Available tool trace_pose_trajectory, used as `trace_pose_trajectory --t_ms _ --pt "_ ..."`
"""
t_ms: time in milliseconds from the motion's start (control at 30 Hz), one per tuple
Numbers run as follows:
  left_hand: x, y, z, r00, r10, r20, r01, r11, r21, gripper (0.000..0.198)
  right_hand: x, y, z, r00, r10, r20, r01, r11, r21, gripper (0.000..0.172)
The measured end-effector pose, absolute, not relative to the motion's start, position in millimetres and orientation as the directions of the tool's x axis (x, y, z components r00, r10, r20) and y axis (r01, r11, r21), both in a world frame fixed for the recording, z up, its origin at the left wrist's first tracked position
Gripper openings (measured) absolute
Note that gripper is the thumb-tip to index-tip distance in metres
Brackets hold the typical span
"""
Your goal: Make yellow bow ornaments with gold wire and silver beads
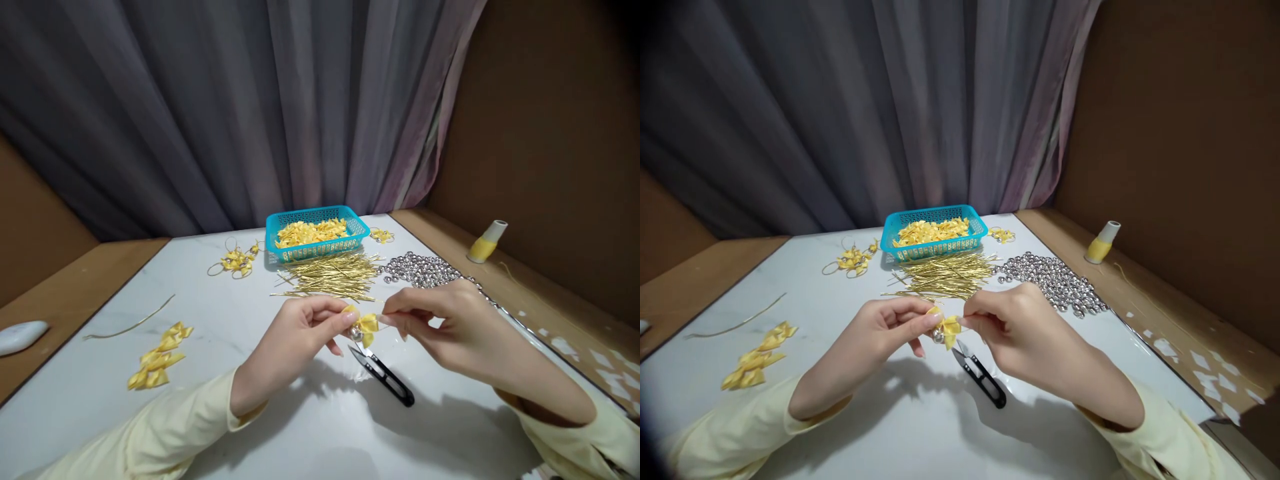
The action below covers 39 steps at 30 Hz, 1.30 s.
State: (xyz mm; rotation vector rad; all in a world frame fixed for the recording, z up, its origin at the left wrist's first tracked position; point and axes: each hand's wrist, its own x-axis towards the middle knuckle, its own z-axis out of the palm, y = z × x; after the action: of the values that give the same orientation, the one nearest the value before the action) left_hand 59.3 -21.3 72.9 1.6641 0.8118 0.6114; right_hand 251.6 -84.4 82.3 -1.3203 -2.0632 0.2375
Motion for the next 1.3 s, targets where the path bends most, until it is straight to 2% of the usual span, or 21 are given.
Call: trace_pose_trajectory --t_ms 367,667,1000,1300 --pt "61.2 -22.5 70.5 0.629 0.777 -0.017 0.182 -0.125 0.975 0.016 250.4 -81.5 79.0 -0.296 0.851 0.434 0.722 0.497 -0.481 0.016" --pt "62.0 -26.0 74.7 0.612 0.791 0.022 0.132 -0.129 0.983 0.011 257.1 -74.7 81.8 -0.258 0.928 0.267 0.609 0.371 -0.701 0.02" --pt "61.8 -28.0 75.4 0.58 0.814 -0.026 0.139 -0.068 0.988 0.01 253.3 -78.4 81.4 -0.239 0.898 0.369 0.677 0.426 -0.6 0.018" --pt "62.0 -23.7 77.0 0.645 0.753 -0.127 0.174 0.017 0.985 0.019 252.7 -78.9 82.4 -0.21 0.915 0.345 0.672 0.391 -0.629 0.017"
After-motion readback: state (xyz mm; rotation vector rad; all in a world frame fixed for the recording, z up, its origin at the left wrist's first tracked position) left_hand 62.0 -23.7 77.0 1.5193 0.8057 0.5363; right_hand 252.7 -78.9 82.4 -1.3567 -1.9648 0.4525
